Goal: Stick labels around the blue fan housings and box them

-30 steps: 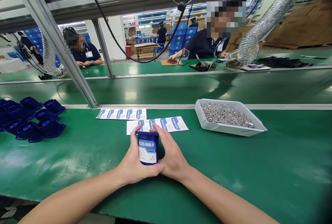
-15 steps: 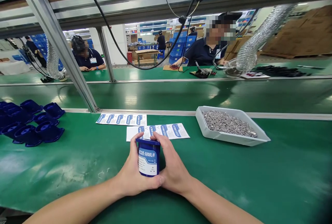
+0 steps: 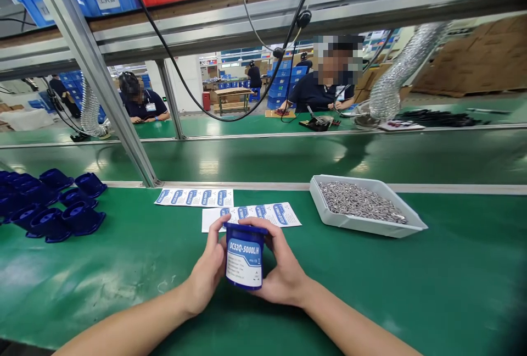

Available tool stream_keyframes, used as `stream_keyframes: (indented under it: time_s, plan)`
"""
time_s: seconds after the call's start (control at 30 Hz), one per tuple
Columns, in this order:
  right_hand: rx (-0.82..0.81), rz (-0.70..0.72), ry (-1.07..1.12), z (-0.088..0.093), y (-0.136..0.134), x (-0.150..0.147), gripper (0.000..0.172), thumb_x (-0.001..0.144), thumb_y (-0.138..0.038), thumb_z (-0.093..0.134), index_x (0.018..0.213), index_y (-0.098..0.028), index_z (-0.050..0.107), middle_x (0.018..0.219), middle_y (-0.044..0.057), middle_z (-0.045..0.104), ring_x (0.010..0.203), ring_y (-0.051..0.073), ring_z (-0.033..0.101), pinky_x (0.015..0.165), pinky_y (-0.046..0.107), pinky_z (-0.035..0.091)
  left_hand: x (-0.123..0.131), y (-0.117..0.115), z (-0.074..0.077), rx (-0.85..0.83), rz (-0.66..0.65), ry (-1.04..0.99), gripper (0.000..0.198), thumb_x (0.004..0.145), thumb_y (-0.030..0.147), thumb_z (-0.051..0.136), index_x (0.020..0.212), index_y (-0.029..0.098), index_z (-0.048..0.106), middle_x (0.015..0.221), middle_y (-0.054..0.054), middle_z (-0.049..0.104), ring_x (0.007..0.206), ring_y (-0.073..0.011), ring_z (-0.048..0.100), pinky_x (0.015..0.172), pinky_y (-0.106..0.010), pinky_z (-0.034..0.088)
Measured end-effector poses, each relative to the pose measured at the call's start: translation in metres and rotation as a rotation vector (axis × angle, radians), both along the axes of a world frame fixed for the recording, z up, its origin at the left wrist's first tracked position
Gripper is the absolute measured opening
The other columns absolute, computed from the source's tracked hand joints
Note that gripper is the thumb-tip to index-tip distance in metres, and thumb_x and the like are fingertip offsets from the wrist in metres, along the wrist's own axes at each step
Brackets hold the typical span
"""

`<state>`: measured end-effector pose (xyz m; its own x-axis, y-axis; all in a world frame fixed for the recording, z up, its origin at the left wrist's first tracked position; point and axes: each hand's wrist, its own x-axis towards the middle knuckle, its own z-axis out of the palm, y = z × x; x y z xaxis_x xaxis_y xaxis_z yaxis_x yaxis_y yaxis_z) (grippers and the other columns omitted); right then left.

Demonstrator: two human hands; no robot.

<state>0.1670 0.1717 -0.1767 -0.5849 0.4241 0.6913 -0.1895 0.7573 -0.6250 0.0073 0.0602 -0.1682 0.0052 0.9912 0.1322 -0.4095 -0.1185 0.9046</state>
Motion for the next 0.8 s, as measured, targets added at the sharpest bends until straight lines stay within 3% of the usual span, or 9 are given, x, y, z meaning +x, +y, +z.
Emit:
stream_keyframes:
  time_s: [0.07, 0.2, 0.4, 0.53, 0.7, 0.8]
  plan:
    - [0.036, -0.002, 0.037, 0.001, -0.001, -0.001, 0.095, 0.071, -0.029, 0.088, 0.15, -0.025, 0.035, 0.141, 0.011, 0.053, 0.131, 0.026, 0.059, 0.108, 0.038, 0.059, -0.002, 0.0, -0.005, -0.026, 0.007, -0.054, 0.076, 0.103, 0.065, 0.048, 0.161, 0.029, 0.015, 0.156, -0.015, 0.045, 0.146, -0.0313, 0.046, 0.124, -0.049, 0.036]
    - [0.196, -0.042, 0.108, 0.003, -0.005, -0.005, 0.084, 0.078, -0.023, 0.082, 0.149, -0.018, 0.039, 0.138, 0.014, 0.055, 0.13, 0.025, 0.059, 0.113, 0.038, 0.056, -0.007, 0.001, -0.013, -0.035, 0.064, 0.088, 0.067, 0.105, 0.062, 0.046, 0.16, 0.029, 0.027, 0.165, -0.01, 0.035, 0.154, -0.0283, 0.034, 0.13, -0.045, 0.028]
    - [0.361, -0.134, 0.082, 0.01, -0.013, -0.003, 0.075, 0.083, -0.007, 0.067, 0.152, -0.016, 0.041, 0.135, 0.015, 0.057, 0.13, 0.025, 0.057, 0.11, 0.042, 0.056, -0.006, 0.0, 0.002, -0.086, 0.117, 0.325, 0.075, 0.103, 0.072, 0.033, 0.159, 0.023, 0.029, 0.152, -0.015, 0.049, 0.139, -0.0304, 0.051, 0.123, -0.05, 0.039]
    - [0.392, -0.224, -0.012, 0.012, -0.016, -0.002, 0.067, 0.088, -0.01, 0.062, 0.152, -0.017, 0.042, 0.132, 0.015, 0.058, 0.123, 0.025, 0.059, 0.101, 0.042, 0.06, -0.003, -0.001, 0.007, -0.109, 0.091, 0.363, 0.076, 0.104, 0.072, 0.03, 0.162, 0.024, 0.017, 0.149, -0.018, 0.05, 0.12, -0.0288, 0.064, 0.107, -0.049, 0.052]
    - [0.412, -0.268, -0.151, 0.007, -0.018, -0.004, 0.073, 0.086, -0.01, 0.063, 0.155, -0.017, 0.039, 0.133, 0.015, 0.057, 0.12, 0.027, 0.057, 0.098, 0.045, 0.062, -0.004, 0.002, 0.005, -0.078, 0.184, 0.584, 0.073, 0.107, 0.064, 0.03, 0.161, 0.019, 0.014, 0.158, -0.019, 0.041, 0.146, -0.0276, 0.045, 0.127, -0.047, 0.031]
    - [0.422, -0.285, -0.229, 0.004, -0.019, -0.004, 0.081, 0.081, -0.007, 0.064, 0.157, -0.017, 0.037, 0.131, 0.016, 0.057, 0.117, 0.028, 0.056, 0.096, 0.048, 0.063, -0.006, 0.004, 0.004, -0.095, 0.178, 0.657, 0.077, 0.107, 0.064, 0.031, 0.162, 0.017, 0.006, 0.158, -0.022, 0.041, 0.145, -0.029, 0.046, 0.126, -0.049, 0.03]
